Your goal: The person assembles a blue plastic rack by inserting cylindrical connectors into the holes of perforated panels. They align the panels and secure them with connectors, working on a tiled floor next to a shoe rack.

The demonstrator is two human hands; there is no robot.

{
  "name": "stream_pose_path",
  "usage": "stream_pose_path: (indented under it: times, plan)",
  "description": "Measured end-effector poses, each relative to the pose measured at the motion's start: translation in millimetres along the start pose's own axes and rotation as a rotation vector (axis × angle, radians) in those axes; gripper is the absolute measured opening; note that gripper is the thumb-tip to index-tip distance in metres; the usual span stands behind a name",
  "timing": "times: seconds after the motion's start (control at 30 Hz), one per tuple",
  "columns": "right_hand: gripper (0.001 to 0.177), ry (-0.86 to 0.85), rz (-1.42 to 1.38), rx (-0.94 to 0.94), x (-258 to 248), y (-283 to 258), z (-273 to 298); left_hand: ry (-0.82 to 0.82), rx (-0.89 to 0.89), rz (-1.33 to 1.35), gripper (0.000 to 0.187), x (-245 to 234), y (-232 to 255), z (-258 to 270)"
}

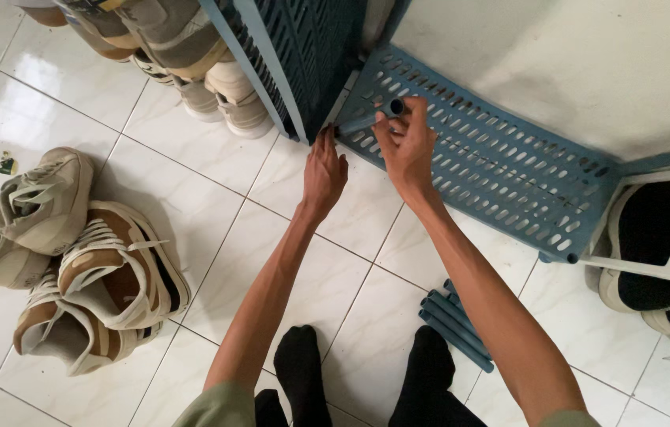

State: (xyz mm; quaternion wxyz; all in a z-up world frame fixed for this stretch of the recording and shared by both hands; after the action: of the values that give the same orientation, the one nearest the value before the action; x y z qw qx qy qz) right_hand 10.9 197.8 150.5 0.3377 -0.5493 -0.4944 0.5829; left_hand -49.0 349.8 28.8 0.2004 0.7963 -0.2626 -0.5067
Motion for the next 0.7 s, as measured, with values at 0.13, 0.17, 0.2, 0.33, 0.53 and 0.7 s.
stream_pose_path:
  times: [0.13, 0.17, 0.2, 0.33, 0.53, 0.7]
  plan:
    - [0.025, -0.049, -0.053, -0.1, 2.5, -7.7, 1.6, 0.008, -0.042, 0.08, 0.065, -0.8, -2.2, -0.8]
    - [0.025, -0.063, -0.047, -0.103, 2.3, -9.2, 0.9, 0.03, -0.047, 0.109, 0.063, -1.9, -0.3, -1.9]
    - [0.025, -0.077, -0.041, -0.106, 2.6, -10.7, -0.1, 0.053, -0.052, 0.139, 0.061, -3.3, 1.9, -3.0]
    - [0.026, -0.107, 0.024, -0.099, 3.2, -11.4, -2.1, 0.124, -0.069, 0.18, 0.055, -9.0, 9.8, -4.3]
    - [0.024, -0.165, 0.097, -0.167, 5.5, -13.7, 3.6, 0.152, -0.076, 0.201, 0.042, -19.9, 9.7, -8.2]
    - [0.032, -0.23, 0.106, -0.197, 14.9, -24.9, 0.0, 0.152, -0.127, 0.2, 0.038, -18.4, 12.5, -7.4]
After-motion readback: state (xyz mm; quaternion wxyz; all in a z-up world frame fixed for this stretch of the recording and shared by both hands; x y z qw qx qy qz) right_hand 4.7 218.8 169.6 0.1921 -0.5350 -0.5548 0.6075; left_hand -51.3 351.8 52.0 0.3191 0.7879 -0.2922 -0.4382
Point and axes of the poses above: each hand's wrist, its own z-axis away from the middle knuckle, its own x-axis out of the palm, y = z × x, the point moved 6 cm from there along -z, towards the middle knuckle, and after that the axes turned 13 degrees about x, right-handed, at the moved point
